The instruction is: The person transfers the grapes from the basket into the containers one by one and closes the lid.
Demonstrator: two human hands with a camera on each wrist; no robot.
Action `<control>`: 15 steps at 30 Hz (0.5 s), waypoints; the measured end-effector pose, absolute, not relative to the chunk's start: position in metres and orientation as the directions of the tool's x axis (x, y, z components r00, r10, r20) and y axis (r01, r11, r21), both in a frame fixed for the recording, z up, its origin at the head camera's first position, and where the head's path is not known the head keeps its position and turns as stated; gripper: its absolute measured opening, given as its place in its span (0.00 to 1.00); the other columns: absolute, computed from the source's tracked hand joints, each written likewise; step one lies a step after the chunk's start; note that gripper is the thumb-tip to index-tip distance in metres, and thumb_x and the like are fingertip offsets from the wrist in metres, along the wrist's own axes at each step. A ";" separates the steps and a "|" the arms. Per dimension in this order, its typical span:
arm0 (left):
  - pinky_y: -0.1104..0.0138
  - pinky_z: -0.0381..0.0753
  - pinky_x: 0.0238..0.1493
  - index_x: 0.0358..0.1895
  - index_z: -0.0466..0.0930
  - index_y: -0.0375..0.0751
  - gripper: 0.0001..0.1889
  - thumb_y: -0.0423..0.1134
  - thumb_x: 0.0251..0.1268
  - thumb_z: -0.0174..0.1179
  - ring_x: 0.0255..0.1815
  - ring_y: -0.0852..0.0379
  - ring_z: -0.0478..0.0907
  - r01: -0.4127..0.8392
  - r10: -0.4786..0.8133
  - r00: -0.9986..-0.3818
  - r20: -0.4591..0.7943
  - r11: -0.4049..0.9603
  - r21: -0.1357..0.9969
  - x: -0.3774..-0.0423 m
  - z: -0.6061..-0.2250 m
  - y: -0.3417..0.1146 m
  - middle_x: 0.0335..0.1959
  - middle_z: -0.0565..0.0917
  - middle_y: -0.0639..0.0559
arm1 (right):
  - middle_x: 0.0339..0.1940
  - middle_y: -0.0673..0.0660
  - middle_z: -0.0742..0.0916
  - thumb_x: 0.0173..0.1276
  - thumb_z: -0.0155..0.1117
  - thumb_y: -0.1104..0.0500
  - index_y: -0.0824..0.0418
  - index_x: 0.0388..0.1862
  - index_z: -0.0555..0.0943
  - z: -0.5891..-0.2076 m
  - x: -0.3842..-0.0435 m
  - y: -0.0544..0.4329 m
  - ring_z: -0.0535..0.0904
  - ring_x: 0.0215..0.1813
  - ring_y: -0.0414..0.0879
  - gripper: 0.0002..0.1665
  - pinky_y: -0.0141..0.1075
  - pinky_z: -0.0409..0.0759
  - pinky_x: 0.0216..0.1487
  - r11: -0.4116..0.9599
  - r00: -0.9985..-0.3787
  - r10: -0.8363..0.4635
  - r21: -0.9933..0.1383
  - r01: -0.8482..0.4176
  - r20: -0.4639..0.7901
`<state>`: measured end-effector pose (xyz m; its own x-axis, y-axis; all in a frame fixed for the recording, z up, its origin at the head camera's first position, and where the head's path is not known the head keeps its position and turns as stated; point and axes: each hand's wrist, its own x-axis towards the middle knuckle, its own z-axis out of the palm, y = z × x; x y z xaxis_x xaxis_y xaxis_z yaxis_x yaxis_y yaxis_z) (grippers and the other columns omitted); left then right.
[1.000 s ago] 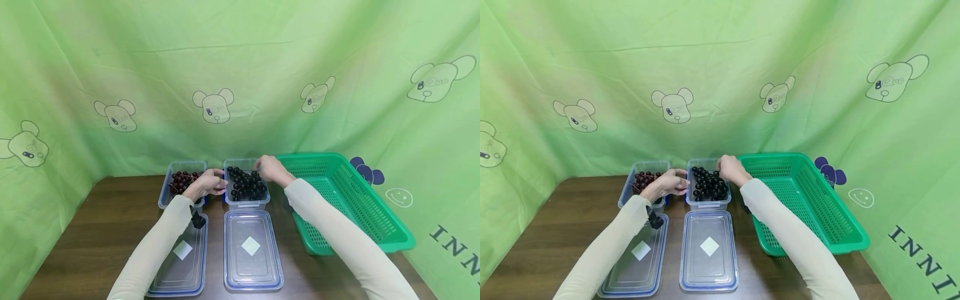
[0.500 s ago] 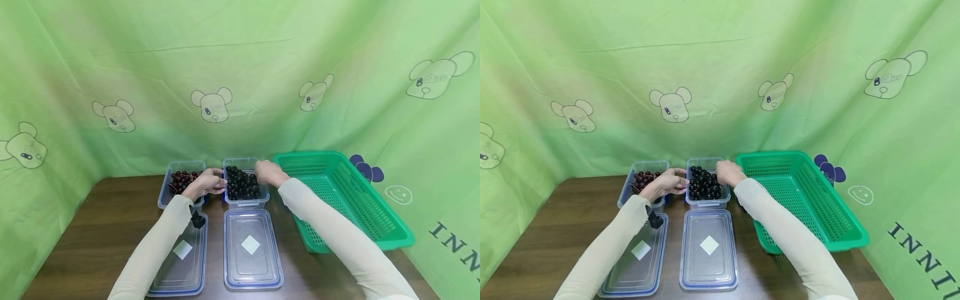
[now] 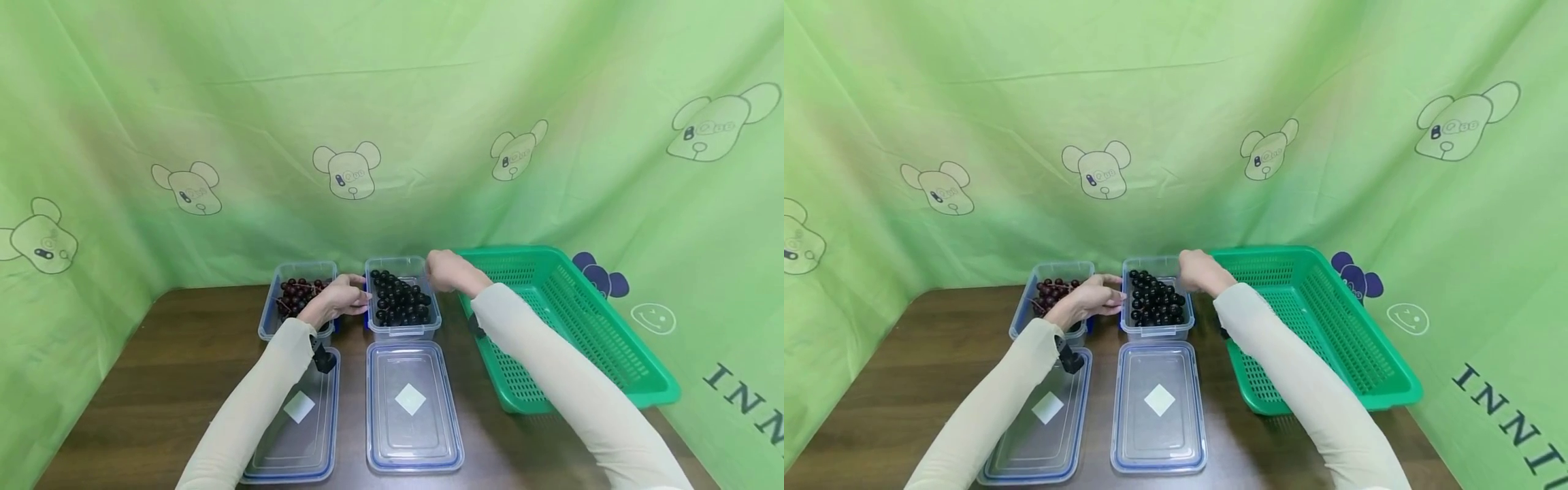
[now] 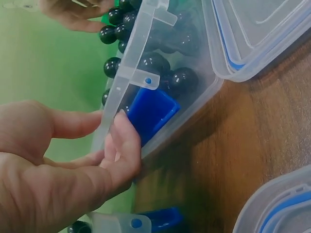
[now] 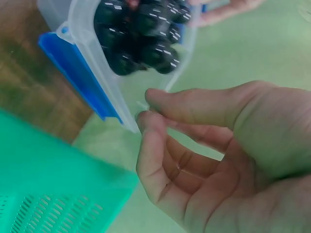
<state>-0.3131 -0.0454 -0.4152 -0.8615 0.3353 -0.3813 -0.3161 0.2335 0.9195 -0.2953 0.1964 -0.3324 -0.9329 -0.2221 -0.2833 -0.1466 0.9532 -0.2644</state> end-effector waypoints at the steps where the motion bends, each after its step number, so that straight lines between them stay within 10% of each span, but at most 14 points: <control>1: 0.64 0.88 0.55 0.80 0.58 0.33 0.32 0.25 0.76 0.55 0.44 0.54 0.80 -0.313 0.334 -0.862 -0.382 0.242 0.918 -0.313 -0.415 -0.046 0.61 0.78 0.35 | 0.13 0.47 0.59 0.58 0.49 0.77 0.52 0.13 0.59 -0.329 -0.294 0.199 0.53 0.18 0.40 0.24 0.31 0.57 0.19 0.948 -0.931 -0.224 -0.285 -0.140 -0.289; 6: 0.59 0.86 0.64 0.81 0.54 0.29 0.32 0.31 0.80 0.55 0.61 0.42 0.82 -0.240 0.342 -0.870 -0.356 0.337 0.910 -0.312 -0.407 -0.052 0.71 0.73 0.30 | 0.29 0.57 0.85 0.72 0.67 0.61 0.62 0.32 0.82 -0.311 -0.283 0.213 0.71 0.25 0.42 0.08 0.34 0.72 0.28 0.925 -0.940 -0.237 -0.353 -0.142 -0.243; 9: 0.56 0.85 0.66 0.82 0.52 0.30 0.33 0.35 0.82 0.54 0.67 0.37 0.79 -0.177 0.357 -0.871 -0.337 0.412 0.894 -0.307 -0.394 -0.059 0.73 0.73 0.31 | 0.44 0.61 0.90 0.75 0.68 0.51 0.67 0.60 0.83 -0.300 -0.276 0.221 0.75 0.29 0.43 0.24 0.39 0.80 0.41 0.912 -0.950 -0.248 -0.376 -0.163 -0.191; 15: 0.52 0.82 0.70 0.83 0.52 0.33 0.33 0.40 0.84 0.53 0.69 0.35 0.77 -0.084 0.395 -0.865 -0.308 0.492 0.867 -0.292 -0.371 -0.075 0.73 0.75 0.32 | 0.54 0.65 0.89 0.76 0.67 0.45 0.68 0.71 0.75 -0.286 -0.249 0.233 0.88 0.51 0.57 0.36 0.55 0.85 0.59 0.871 -0.955 -0.276 -0.449 -0.200 -0.110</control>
